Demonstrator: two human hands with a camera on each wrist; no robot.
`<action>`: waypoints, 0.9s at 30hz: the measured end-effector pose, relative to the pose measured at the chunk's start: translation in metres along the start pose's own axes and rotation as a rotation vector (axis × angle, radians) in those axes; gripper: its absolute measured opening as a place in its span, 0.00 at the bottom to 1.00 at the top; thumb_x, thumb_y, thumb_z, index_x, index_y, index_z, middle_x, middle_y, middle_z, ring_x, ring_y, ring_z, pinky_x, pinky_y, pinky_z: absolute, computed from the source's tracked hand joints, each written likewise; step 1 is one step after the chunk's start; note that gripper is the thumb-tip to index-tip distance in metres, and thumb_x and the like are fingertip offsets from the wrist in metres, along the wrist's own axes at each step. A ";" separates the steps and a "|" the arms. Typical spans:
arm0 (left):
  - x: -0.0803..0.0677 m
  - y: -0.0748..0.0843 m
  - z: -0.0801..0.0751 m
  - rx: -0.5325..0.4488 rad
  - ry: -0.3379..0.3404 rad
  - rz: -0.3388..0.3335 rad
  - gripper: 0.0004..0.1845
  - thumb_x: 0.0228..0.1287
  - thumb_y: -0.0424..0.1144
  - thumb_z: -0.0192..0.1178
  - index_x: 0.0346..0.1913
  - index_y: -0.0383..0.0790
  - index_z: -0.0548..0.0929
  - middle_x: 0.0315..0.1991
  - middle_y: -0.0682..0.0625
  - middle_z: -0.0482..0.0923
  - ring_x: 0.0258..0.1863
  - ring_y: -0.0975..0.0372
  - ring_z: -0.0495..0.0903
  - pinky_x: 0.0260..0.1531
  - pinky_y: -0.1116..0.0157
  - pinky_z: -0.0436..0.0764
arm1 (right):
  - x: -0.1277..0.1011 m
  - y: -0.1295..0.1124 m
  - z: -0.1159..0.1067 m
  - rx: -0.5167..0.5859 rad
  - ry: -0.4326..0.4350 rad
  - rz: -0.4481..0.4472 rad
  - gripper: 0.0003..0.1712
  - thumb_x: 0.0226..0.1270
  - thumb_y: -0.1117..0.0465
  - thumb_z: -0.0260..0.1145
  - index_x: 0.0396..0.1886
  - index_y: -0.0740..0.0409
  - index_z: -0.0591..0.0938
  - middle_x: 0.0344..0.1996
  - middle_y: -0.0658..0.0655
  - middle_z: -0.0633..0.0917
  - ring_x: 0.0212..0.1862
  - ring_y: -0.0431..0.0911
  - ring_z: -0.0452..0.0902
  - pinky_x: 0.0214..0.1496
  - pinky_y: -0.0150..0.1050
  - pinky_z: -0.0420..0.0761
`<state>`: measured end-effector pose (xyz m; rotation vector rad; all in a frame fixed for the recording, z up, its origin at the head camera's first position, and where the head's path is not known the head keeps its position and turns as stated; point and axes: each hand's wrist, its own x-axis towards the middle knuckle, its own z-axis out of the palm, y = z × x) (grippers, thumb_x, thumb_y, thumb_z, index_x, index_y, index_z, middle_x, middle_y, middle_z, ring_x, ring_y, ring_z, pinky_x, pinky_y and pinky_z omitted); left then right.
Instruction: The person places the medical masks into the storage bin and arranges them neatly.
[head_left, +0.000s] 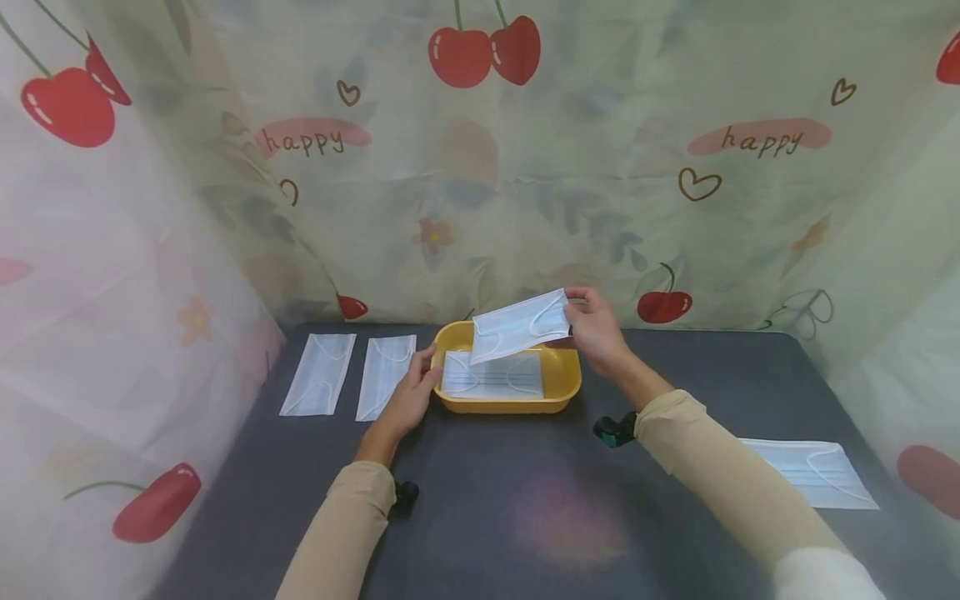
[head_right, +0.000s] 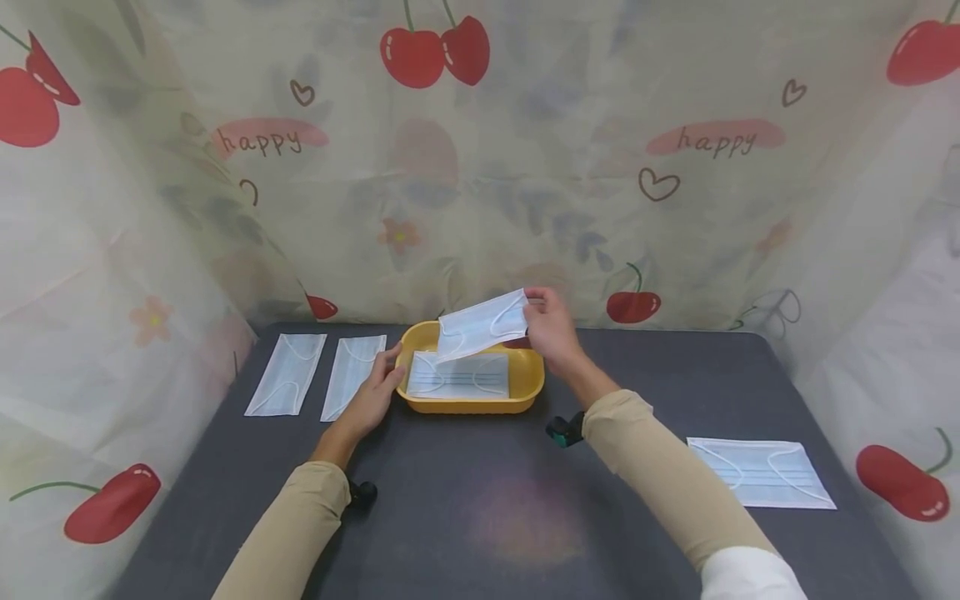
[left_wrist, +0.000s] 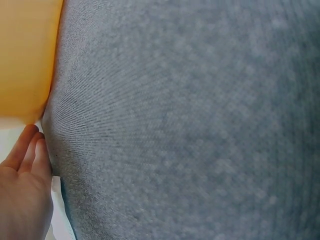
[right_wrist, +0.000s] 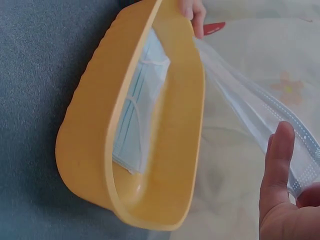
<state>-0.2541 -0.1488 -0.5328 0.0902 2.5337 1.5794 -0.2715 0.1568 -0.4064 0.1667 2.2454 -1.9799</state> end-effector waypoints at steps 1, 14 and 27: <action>0.000 0.000 0.000 0.002 0.001 -0.002 0.26 0.82 0.55 0.42 0.77 0.63 0.56 0.73 0.44 0.68 0.73 0.50 0.68 0.76 0.44 0.61 | 0.001 0.001 0.002 0.007 0.000 0.003 0.25 0.84 0.63 0.46 0.75 0.56 0.60 0.68 0.68 0.72 0.55 0.58 0.82 0.58 0.57 0.83; 0.002 -0.002 0.000 0.000 -0.007 -0.003 0.26 0.82 0.55 0.42 0.78 0.65 0.56 0.73 0.44 0.68 0.73 0.49 0.68 0.76 0.43 0.61 | 0.005 0.012 0.024 0.022 -0.030 0.003 0.23 0.83 0.64 0.47 0.73 0.58 0.63 0.64 0.68 0.74 0.52 0.58 0.83 0.46 0.48 0.89; 0.001 -0.001 0.000 -0.008 0.004 0.021 0.26 0.82 0.53 0.43 0.77 0.61 0.57 0.76 0.45 0.66 0.74 0.49 0.68 0.76 0.45 0.62 | 0.009 0.033 0.040 0.091 -0.067 0.008 0.24 0.83 0.66 0.43 0.74 0.63 0.61 0.63 0.71 0.72 0.43 0.52 0.83 0.59 0.63 0.81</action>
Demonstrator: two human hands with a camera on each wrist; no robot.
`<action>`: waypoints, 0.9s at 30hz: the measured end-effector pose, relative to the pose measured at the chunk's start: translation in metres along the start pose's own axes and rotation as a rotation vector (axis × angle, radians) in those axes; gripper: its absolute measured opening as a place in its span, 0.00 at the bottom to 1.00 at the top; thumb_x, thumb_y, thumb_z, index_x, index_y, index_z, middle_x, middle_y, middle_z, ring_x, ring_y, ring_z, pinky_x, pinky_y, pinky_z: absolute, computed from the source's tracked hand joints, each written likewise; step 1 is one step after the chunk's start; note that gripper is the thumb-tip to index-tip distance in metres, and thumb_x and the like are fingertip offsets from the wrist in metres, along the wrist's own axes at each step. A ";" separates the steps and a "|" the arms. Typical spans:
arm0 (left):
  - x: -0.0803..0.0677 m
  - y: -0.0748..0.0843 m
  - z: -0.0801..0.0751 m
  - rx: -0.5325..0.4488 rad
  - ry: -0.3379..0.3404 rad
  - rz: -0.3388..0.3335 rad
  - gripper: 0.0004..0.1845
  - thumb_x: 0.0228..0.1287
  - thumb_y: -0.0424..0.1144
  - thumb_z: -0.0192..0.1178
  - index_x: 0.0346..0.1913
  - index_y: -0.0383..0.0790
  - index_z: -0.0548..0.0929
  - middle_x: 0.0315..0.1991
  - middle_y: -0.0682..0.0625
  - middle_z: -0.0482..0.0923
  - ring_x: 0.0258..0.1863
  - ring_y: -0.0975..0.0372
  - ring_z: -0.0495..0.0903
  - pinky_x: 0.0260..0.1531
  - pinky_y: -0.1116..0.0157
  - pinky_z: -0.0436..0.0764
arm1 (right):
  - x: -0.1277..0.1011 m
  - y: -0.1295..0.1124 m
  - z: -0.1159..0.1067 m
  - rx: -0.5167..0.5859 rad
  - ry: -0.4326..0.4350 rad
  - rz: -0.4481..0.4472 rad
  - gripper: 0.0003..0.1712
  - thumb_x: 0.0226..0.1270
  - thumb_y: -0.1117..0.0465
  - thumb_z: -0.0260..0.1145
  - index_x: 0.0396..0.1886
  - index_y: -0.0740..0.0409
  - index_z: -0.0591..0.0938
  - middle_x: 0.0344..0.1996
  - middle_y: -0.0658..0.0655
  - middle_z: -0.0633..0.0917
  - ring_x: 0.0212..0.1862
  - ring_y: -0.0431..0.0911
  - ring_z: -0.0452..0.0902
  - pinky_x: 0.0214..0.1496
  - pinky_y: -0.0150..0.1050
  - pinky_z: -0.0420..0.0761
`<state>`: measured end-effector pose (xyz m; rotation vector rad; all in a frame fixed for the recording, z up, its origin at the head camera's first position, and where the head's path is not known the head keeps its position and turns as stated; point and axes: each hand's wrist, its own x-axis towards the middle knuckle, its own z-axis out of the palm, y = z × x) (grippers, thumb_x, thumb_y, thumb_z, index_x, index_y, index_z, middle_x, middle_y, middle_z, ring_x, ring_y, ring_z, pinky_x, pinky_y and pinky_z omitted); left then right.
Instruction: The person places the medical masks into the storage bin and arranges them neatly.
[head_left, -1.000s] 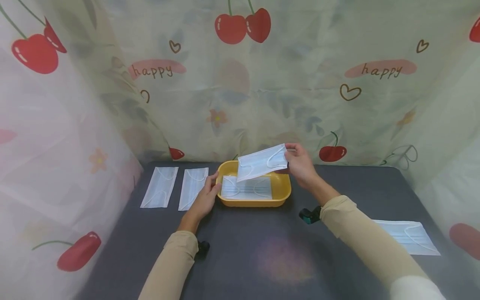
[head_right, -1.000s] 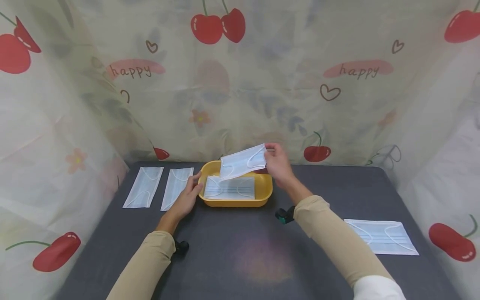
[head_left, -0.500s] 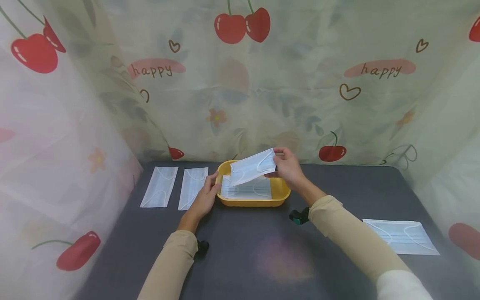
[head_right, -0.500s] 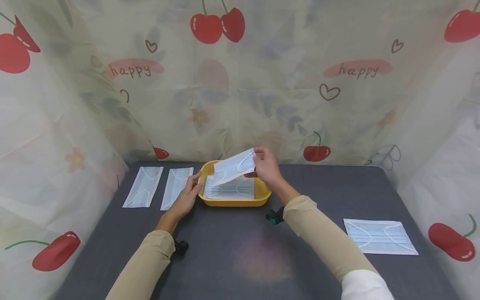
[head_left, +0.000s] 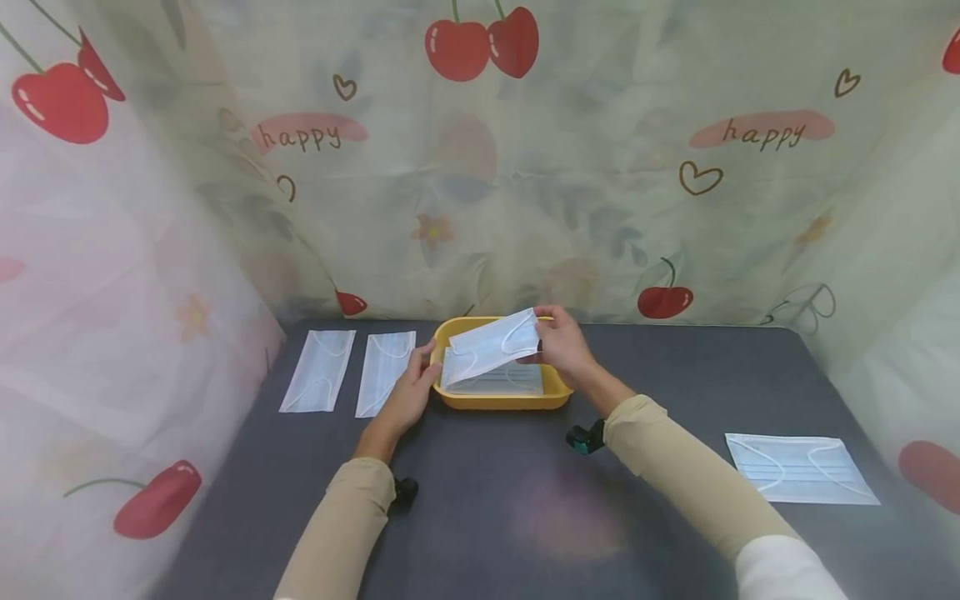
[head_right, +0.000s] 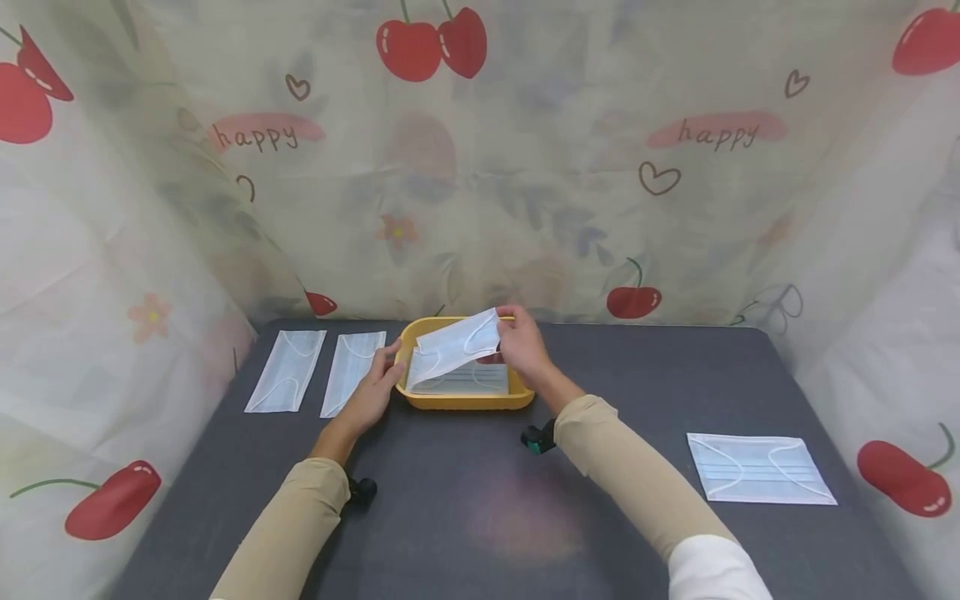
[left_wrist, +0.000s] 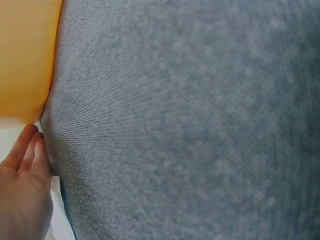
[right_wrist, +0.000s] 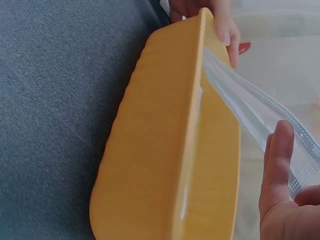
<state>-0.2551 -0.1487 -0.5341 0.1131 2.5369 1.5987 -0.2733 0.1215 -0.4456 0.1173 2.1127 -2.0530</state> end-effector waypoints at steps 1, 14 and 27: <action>0.000 0.000 0.000 -0.001 0.002 0.001 0.26 0.82 0.53 0.43 0.77 0.61 0.57 0.75 0.45 0.66 0.73 0.49 0.68 0.76 0.45 0.62 | 0.000 0.002 0.001 0.005 -0.003 0.001 0.24 0.83 0.66 0.43 0.74 0.64 0.61 0.63 0.71 0.72 0.43 0.52 0.83 0.59 0.63 0.81; 0.001 -0.001 0.000 -0.008 -0.006 -0.010 0.26 0.82 0.53 0.43 0.77 0.62 0.57 0.76 0.47 0.66 0.73 0.50 0.68 0.76 0.45 0.62 | 0.005 0.017 0.007 0.036 -0.024 0.026 0.24 0.82 0.69 0.40 0.74 0.65 0.61 0.61 0.72 0.72 0.41 0.52 0.84 0.57 0.64 0.82; 0.001 -0.002 0.000 -0.016 0.008 0.011 0.26 0.82 0.51 0.44 0.77 0.59 0.58 0.71 0.42 0.71 0.72 0.50 0.70 0.76 0.47 0.63 | 0.009 0.025 0.010 -0.056 -0.002 0.059 0.26 0.79 0.70 0.43 0.74 0.68 0.60 0.62 0.73 0.72 0.50 0.56 0.82 0.51 0.56 0.87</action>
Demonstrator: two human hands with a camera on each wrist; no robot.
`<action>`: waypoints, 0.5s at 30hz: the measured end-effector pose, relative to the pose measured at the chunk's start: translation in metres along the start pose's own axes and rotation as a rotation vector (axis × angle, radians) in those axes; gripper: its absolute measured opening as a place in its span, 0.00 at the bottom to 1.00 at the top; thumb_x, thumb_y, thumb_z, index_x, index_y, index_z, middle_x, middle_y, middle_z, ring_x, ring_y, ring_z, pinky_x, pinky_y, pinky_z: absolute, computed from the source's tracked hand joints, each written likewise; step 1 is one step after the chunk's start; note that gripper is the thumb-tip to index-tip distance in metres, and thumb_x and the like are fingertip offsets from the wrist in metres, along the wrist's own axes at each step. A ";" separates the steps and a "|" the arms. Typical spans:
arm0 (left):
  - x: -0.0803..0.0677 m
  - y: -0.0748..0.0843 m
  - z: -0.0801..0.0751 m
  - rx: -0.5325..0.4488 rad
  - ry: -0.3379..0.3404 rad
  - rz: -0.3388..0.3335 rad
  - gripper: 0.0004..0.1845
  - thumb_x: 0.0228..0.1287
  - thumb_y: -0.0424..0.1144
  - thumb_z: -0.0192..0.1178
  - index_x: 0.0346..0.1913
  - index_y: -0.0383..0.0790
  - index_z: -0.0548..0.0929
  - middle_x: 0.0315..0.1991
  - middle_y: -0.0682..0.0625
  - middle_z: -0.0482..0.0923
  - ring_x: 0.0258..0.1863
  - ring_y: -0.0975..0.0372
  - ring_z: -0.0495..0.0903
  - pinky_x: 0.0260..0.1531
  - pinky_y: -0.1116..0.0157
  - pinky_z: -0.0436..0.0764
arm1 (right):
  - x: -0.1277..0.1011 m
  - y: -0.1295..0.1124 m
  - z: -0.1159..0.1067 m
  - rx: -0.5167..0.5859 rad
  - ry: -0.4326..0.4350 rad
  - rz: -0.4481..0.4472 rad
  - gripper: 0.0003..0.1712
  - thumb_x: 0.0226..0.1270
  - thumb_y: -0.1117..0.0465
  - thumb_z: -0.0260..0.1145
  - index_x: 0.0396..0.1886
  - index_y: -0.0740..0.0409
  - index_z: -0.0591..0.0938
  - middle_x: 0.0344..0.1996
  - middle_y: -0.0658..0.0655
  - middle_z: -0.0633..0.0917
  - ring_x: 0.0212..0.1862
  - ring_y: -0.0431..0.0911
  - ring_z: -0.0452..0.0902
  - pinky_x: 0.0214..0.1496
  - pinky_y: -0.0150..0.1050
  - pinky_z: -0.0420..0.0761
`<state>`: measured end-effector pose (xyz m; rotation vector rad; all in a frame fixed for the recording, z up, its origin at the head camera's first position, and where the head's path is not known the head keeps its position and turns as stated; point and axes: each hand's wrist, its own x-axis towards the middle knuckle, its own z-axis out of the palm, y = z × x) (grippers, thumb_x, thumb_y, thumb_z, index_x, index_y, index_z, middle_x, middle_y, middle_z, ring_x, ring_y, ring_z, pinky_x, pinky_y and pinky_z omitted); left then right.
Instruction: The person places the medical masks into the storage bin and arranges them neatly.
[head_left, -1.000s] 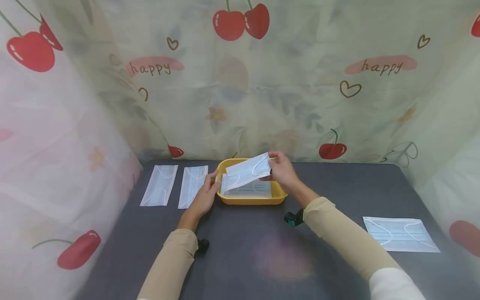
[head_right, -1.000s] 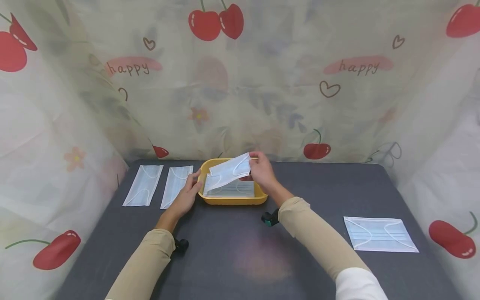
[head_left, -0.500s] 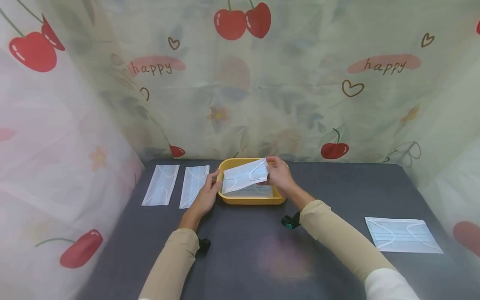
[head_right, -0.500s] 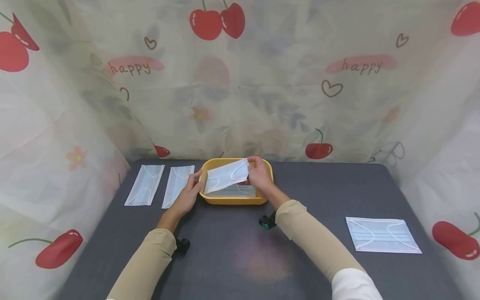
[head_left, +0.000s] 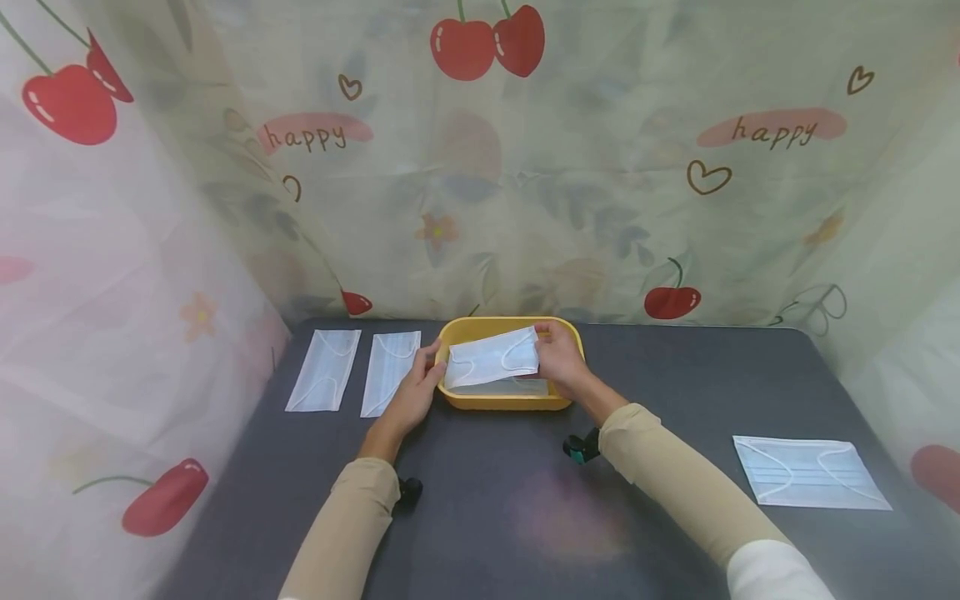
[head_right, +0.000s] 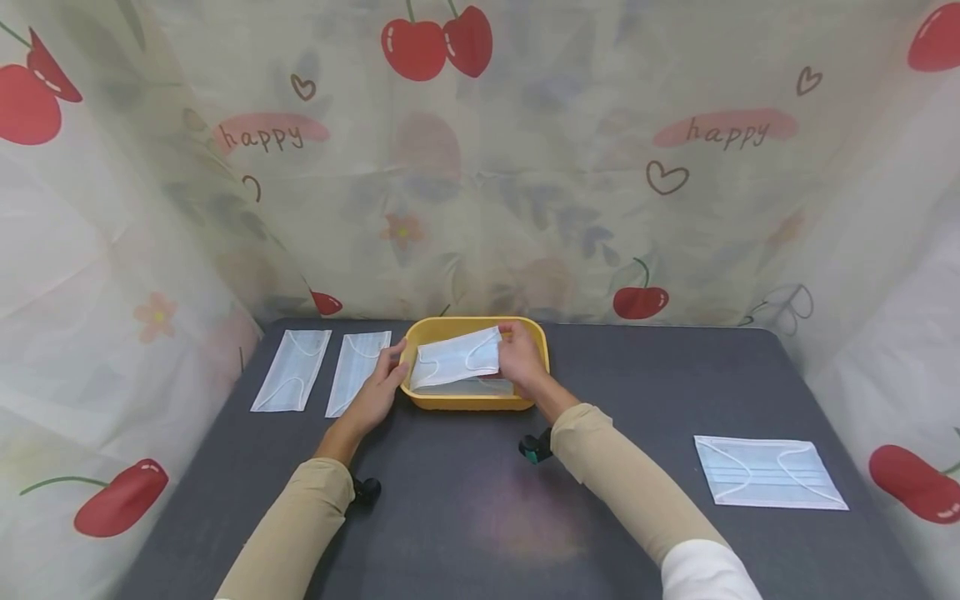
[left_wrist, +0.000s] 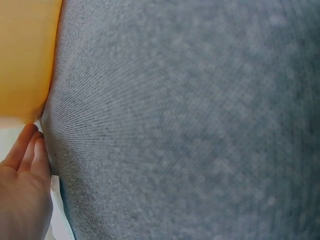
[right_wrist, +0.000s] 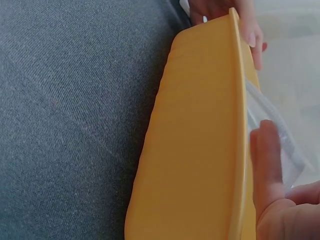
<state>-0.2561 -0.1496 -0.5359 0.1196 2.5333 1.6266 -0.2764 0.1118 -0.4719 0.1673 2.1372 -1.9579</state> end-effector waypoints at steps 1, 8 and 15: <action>0.000 0.000 0.000 0.002 0.002 0.004 0.26 0.82 0.51 0.44 0.78 0.58 0.58 0.71 0.41 0.72 0.72 0.50 0.70 0.76 0.47 0.63 | -0.001 -0.001 0.000 -0.028 0.005 0.006 0.26 0.79 0.70 0.43 0.74 0.68 0.60 0.62 0.73 0.72 0.49 0.55 0.82 0.48 0.52 0.88; 0.000 0.000 0.001 0.005 0.012 -0.004 0.26 0.82 0.52 0.44 0.77 0.59 0.58 0.70 0.41 0.72 0.72 0.50 0.70 0.76 0.47 0.63 | -0.003 -0.002 -0.003 -0.214 0.010 0.031 0.28 0.82 0.63 0.45 0.77 0.66 0.60 0.65 0.69 0.73 0.49 0.51 0.77 0.39 0.33 0.80; 0.000 0.000 0.001 0.010 0.002 -0.024 0.27 0.82 0.53 0.43 0.78 0.60 0.57 0.73 0.43 0.69 0.74 0.50 0.68 0.77 0.46 0.60 | -0.006 -0.004 -0.006 -0.419 -0.051 0.040 0.33 0.83 0.56 0.47 0.79 0.68 0.56 0.78 0.67 0.62 0.76 0.59 0.62 0.77 0.56 0.66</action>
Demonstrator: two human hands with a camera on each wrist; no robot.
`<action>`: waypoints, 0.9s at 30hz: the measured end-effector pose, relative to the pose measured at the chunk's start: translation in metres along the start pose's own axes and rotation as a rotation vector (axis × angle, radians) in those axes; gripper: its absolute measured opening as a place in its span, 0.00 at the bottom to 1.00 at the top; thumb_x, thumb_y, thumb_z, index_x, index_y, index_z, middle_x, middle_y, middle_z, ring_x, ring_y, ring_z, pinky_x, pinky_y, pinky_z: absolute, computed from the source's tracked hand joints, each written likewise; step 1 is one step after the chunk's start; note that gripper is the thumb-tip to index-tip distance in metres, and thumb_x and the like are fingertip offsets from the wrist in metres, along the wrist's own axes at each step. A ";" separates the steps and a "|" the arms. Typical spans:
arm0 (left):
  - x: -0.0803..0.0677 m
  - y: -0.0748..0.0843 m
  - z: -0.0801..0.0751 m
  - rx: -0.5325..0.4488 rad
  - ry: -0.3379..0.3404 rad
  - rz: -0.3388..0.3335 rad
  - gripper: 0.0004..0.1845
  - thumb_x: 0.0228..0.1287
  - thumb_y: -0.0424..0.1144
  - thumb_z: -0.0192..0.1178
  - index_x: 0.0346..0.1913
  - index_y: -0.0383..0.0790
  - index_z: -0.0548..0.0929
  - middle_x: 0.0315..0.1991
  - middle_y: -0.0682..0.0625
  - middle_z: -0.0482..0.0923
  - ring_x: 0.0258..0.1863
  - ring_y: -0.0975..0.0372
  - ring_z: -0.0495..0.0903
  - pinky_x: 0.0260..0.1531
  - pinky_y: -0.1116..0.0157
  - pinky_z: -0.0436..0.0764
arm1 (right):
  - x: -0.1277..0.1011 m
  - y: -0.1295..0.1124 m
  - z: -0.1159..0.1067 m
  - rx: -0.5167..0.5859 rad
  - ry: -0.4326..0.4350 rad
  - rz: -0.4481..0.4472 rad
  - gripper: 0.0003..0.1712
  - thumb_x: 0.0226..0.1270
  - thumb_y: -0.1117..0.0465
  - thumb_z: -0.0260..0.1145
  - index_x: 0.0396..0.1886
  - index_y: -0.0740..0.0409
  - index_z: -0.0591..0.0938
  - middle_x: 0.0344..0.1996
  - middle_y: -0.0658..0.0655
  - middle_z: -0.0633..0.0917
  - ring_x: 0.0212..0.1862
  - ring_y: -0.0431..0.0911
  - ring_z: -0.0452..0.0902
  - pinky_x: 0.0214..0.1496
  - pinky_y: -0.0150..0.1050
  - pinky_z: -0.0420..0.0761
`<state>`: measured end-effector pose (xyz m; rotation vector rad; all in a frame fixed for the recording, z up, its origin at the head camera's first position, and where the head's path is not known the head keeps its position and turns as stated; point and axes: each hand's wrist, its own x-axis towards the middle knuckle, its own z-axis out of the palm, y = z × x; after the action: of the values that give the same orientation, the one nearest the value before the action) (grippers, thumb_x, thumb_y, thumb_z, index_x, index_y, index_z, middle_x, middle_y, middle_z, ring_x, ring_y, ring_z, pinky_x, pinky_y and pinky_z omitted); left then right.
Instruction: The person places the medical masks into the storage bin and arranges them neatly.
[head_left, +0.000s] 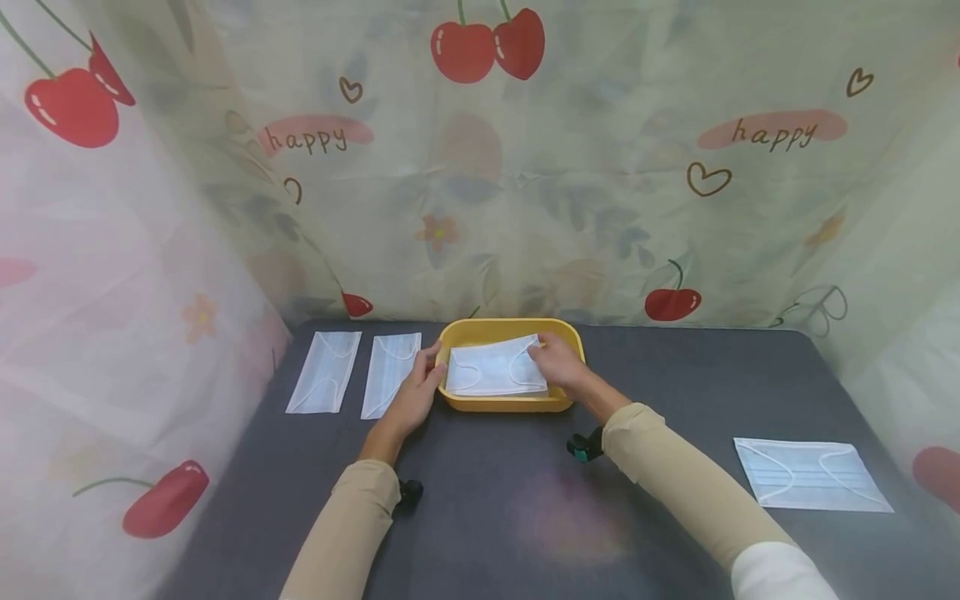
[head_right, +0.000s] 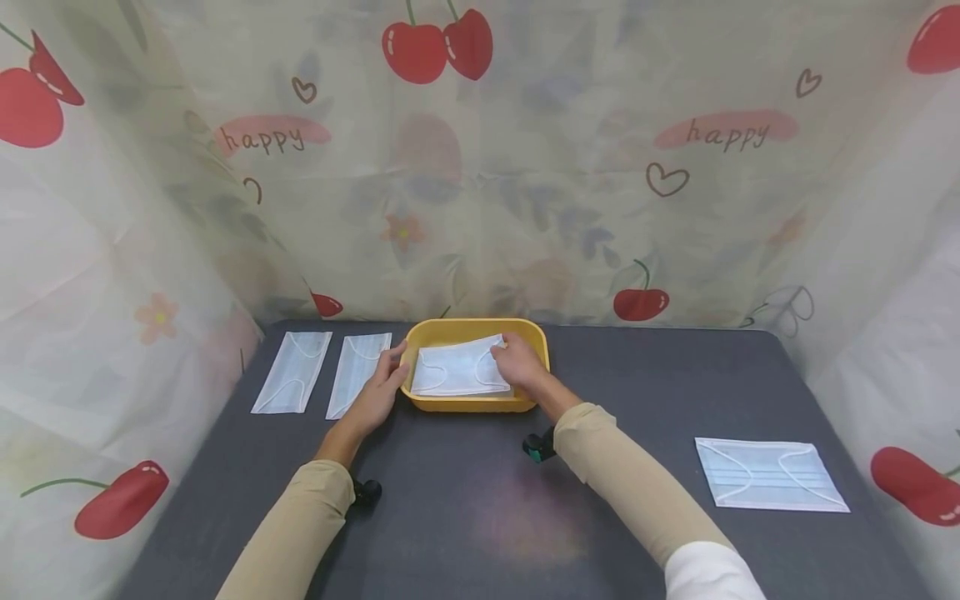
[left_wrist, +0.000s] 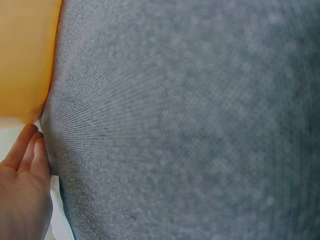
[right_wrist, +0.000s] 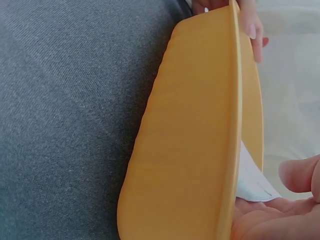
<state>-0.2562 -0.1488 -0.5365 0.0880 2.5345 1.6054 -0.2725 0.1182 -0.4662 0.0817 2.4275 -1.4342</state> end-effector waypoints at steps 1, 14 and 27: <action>0.000 0.000 0.000 -0.002 0.000 0.000 0.27 0.82 0.53 0.43 0.78 0.60 0.57 0.73 0.43 0.69 0.74 0.50 0.68 0.77 0.46 0.60 | -0.001 0.000 0.000 -0.018 -0.009 0.000 0.33 0.84 0.56 0.47 0.79 0.68 0.56 0.79 0.67 0.61 0.79 0.59 0.58 0.80 0.58 0.61; -0.001 -0.001 0.000 -0.001 0.002 0.005 0.26 0.82 0.53 0.43 0.78 0.60 0.57 0.73 0.44 0.68 0.74 0.51 0.67 0.77 0.47 0.61 | -0.007 0.000 -0.007 -0.062 -0.072 -0.066 0.42 0.84 0.46 0.45 0.83 0.64 0.44 0.83 0.65 0.50 0.84 0.59 0.44 0.83 0.57 0.50; -0.002 0.002 0.000 0.007 -0.001 0.002 0.26 0.82 0.55 0.42 0.77 0.60 0.57 0.73 0.44 0.68 0.74 0.51 0.67 0.77 0.45 0.60 | -0.016 -0.001 -0.021 -0.052 -0.104 -0.125 0.43 0.82 0.39 0.44 0.84 0.55 0.46 0.84 0.59 0.49 0.84 0.58 0.43 0.83 0.59 0.49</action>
<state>-0.2548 -0.1487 -0.5347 0.0916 2.5402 1.5975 -0.2623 0.1380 -0.4514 -0.1560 2.4198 -1.3890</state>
